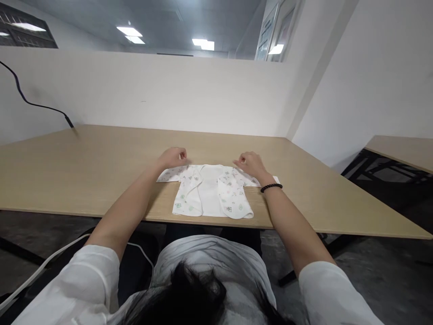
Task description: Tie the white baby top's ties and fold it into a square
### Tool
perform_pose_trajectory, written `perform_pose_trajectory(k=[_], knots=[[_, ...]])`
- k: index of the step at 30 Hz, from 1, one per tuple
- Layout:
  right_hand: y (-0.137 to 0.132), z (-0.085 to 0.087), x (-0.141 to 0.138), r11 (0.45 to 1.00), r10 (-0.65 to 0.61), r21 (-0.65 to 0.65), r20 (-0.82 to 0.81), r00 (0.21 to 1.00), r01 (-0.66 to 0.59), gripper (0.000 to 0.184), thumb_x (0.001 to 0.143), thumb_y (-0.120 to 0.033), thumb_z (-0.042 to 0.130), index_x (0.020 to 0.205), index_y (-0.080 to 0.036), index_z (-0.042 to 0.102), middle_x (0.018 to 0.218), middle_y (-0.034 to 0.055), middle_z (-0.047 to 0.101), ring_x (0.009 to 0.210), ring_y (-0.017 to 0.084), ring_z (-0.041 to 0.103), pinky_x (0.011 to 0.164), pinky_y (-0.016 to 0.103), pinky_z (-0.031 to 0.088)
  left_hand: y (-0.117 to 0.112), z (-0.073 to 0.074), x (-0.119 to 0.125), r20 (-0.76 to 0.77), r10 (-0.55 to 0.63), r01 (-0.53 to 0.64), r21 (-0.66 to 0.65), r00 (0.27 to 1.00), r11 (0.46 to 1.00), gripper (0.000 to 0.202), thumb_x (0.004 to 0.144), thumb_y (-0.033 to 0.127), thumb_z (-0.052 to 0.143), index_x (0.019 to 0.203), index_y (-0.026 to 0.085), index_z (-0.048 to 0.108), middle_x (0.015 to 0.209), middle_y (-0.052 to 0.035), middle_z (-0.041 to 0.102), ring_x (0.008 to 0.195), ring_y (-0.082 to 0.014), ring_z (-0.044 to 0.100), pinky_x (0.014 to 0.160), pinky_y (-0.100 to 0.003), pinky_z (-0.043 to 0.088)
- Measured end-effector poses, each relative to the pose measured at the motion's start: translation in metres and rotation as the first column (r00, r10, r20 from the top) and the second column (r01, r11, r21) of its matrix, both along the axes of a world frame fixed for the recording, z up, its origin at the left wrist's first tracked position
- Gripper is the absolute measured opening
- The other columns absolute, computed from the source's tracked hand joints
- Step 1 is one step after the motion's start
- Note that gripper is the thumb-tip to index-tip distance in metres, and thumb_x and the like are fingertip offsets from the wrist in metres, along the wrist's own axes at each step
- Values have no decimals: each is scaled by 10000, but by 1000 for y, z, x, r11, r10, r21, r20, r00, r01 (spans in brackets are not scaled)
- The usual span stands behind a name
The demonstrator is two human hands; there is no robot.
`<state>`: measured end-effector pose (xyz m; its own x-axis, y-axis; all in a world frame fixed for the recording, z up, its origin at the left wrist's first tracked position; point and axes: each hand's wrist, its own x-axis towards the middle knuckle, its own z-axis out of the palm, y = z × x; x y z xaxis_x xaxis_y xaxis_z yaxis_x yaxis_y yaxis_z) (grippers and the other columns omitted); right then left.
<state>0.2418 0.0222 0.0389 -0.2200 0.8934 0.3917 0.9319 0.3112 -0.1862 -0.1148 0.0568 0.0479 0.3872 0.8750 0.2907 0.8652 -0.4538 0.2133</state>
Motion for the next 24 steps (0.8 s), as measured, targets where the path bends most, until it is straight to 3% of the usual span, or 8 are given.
perform_pose_trajectory(k=[3,5,9,13,16,18,22,24], knots=[[-11,6,-39,940,236,-247,-34,971,-237,491,924,-570,496,608,-200,428,612,7,502,589,138,423,575,277,265,-16,-1,35,-15,-96,96,-4,995,995,431,827,585,510,749,189,661,757,-72,707,672,-208,611,598,-283,357],[-18,5,-59,885,310,-367,3,951,-288,520,877,-601,554,576,-206,399,548,-8,443,534,129,374,538,290,222,-26,-5,54,-61,-129,127,-37,990,991,484,818,631,504,669,192,640,652,-73,664,607,-214,587,577,-301,334],[-23,-5,-71,864,334,-425,81,939,-271,447,811,-490,646,563,-211,399,518,-20,409,528,133,355,530,299,185,-39,-12,72,-179,-159,137,-132,971,982,428,751,590,579,572,201,600,587,-81,626,616,-249,596,583,-323,336],[-19,-11,-60,834,355,-440,-33,934,-332,275,765,-287,617,573,-202,439,533,-34,443,532,118,373,525,282,212,-40,-13,71,-181,-171,134,-202,969,970,305,658,413,658,498,212,493,515,-44,552,565,-225,551,535,-319,297],[-16,-8,-51,800,345,-437,-225,911,-411,230,769,-216,566,575,-195,443,534,-40,448,526,104,399,515,256,249,-36,-13,68,-31,-158,146,-248,987,958,304,642,311,645,456,214,425,474,-21,481,521,-191,503,515,-320,281],[-15,-4,-47,806,298,-406,-350,888,-431,260,801,-207,548,575,-198,419,521,-44,436,508,97,409,500,238,271,-32,-14,68,163,-81,122,-262,983,957,324,700,319,607,461,213,415,474,-16,465,502,-168,479,507,-316,296],[-17,4,-45,842,145,-356,-576,805,-406,305,903,-224,531,619,-199,423,511,-23,498,497,100,482,501,212,370,-23,-22,72,580,49,190,-344,813,920,350,860,431,505,594,204,491,554,-21,540,503,-130,496,516,-279,386],[-18,5,-46,811,90,-390,-654,751,-437,302,962,-275,511,676,-190,466,542,0,557,515,107,531,524,206,427,-20,-29,76,649,101,224,-398,754,890,324,886,465,493,716,195,550,647,-41,618,540,-130,549,524,-263,426]])
